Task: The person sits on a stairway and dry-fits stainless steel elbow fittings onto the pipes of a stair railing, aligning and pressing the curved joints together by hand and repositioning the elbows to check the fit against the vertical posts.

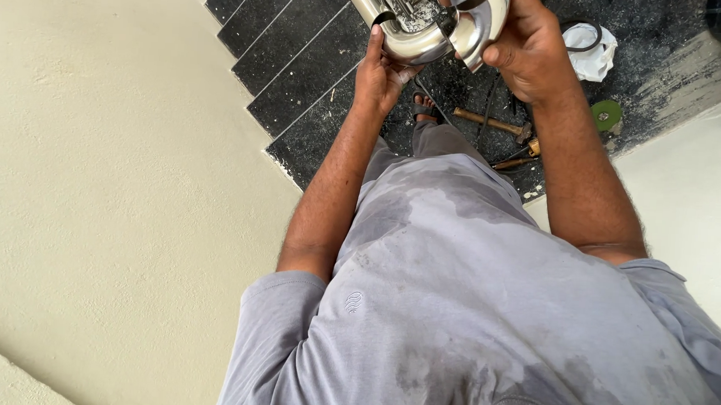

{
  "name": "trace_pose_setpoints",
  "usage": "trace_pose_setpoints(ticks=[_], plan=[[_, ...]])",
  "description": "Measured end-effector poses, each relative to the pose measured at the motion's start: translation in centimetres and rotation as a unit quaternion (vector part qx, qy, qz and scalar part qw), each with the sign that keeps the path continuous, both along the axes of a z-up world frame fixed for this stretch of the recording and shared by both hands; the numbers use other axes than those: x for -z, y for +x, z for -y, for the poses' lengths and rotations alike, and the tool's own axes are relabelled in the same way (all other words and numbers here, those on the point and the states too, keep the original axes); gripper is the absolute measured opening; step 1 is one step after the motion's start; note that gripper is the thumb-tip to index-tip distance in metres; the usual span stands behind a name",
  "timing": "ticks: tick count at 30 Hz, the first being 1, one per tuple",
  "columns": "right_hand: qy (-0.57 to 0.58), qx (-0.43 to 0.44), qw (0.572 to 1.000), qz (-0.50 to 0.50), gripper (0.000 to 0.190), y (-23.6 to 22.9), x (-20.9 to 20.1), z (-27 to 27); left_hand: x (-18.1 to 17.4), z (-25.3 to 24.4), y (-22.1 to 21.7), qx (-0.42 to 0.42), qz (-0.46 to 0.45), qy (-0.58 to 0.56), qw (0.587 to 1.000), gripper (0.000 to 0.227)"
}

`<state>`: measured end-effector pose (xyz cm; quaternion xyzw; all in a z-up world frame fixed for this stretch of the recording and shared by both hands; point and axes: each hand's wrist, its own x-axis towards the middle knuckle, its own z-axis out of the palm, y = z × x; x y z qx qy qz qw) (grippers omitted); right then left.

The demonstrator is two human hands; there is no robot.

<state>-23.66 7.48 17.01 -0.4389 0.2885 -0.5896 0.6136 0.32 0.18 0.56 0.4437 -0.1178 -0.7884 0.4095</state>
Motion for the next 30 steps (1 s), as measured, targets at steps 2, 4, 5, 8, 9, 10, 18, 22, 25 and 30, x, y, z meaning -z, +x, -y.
trace_pose_setpoints(ticks=[2,4,5,8,9,10,18,22,25,30], plan=[[-0.002,-0.004,1.000,0.000,0.067,0.0,-0.2,0.0,-0.1,0.0,0.1,-0.001,0.004,0.000,1.000,0.101],[-0.011,-0.005,1.000,0.001,0.069,0.0,-0.2,-0.1,-0.1,-0.1,0.2,-0.001,0.005,-0.001,1.000,0.100],[-0.010,-0.006,1.000,0.001,0.069,0.1,-0.3,-0.1,0.0,-0.1,0.2,-0.003,0.006,0.000,1.000,0.100],[-0.013,-0.003,1.000,0.006,0.072,0.1,-0.6,0.0,0.1,-0.1,0.2,-0.003,0.006,-0.002,1.000,0.099],[-0.015,-0.004,1.000,0.004,0.074,0.0,-0.6,0.0,0.0,-0.1,0.2,-0.001,0.010,-0.005,1.000,0.099],[-0.017,-0.006,1.000,0.003,0.075,0.0,-0.6,0.1,0.0,-0.1,0.1,0.000,0.014,-0.007,1.000,0.099],[-0.036,-0.025,0.999,-0.022,0.081,0.0,-1.2,0.3,-0.2,0.0,0.3,0.008,0.023,-0.015,1.000,0.098],[-0.053,-0.033,0.998,-0.031,0.078,0.0,-1.2,0.5,-0.6,0.1,0.3,0.012,0.021,-0.021,0.999,0.099],[-0.065,-0.035,0.997,-0.033,0.069,0.3,-1.8,1.2,-0.5,0.1,0.3,0.013,0.034,-0.015,0.999,0.097],[0.030,-0.008,0.995,-0.098,0.045,-2.9,6.0,1.8,-0.8,0.0,0.3,0.017,0.044,-0.013,0.999,0.096]])
